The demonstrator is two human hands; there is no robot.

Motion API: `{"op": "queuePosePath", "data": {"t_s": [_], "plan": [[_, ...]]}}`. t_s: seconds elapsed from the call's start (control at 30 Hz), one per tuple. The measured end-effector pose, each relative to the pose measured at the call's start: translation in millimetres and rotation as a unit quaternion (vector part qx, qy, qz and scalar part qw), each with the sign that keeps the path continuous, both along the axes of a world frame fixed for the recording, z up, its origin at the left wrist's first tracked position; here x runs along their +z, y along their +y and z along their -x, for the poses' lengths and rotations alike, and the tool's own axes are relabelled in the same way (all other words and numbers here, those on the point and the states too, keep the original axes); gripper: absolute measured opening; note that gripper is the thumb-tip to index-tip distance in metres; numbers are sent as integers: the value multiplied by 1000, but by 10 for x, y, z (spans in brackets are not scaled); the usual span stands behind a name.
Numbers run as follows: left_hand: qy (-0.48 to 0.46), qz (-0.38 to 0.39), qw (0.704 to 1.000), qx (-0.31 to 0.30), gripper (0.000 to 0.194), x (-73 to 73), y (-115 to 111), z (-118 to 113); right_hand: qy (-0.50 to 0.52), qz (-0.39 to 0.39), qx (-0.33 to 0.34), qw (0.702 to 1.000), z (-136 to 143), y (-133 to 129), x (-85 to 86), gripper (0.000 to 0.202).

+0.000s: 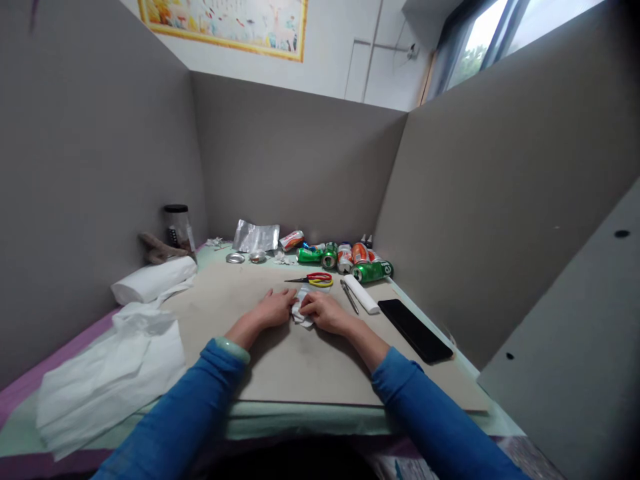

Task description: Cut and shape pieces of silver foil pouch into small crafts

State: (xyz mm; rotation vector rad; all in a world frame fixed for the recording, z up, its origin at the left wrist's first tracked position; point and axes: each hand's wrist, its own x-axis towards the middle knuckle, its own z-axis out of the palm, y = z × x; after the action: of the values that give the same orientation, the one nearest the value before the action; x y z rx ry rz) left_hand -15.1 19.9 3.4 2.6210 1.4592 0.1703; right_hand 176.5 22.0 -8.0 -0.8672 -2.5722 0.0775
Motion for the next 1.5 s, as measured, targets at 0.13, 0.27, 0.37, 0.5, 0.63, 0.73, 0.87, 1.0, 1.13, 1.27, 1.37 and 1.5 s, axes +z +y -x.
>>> {"op": "queuePosePath", "data": {"t_s": [0.13, 0.27, 0.37, 0.5, 0.63, 0.73, 0.87, 1.0, 1.13, 1.27, 1.37, 1.5], "plan": [[7, 3, 1000, 14, 47, 21, -24, -32, 43, 75, 11, 996, -93, 4, -7, 32], [-2, -8, 999, 40, 41, 25, -46, -68, 83, 146, 11, 986, -149, -37, 26, 34], [-3, -12, 999, 44, 43, 24, -66, -76, 113, 185, 17, 976, -179, -48, 30, 35], [-6, -6, 999, 38, 44, 18, -81, -61, 115, 240, 5, 964, -261, -23, 19, 36], [-17, 0, 999, 33, 40, 5, -83, -48, 123, 231, -108, 959, -430, 24, 58, 32], [-22, -1, 999, 33, 39, -2, -89, -46, 220, 98, -182, 953, -511, 68, 122, 27], [-26, -8, 999, 27, 38, -4, -97, -49, 271, 0, -108, 956, -361, 96, 117, 30], [-26, -25, 999, 30, 40, -8, -100, -55, 140, 23, -43, 989, -69, 80, -7, 34], [-22, -30, 999, 30, 39, 0, -116, -63, 42, 42, -20, 998, -9, 34, -31, 26], [-14, -28, 999, 43, 34, 6, -123, -76, 52, 96, -52, 993, -183, -40, 42, 26], [-13, -26, 998, 49, 35, 2, -114, -81, 68, 138, -82, 985, -325, -72, 71, 26], [-17, -22, 999, 41, 33, 8, -113, -79, 132, 98, -140, 976, -386, -38, 92, 21]]}}
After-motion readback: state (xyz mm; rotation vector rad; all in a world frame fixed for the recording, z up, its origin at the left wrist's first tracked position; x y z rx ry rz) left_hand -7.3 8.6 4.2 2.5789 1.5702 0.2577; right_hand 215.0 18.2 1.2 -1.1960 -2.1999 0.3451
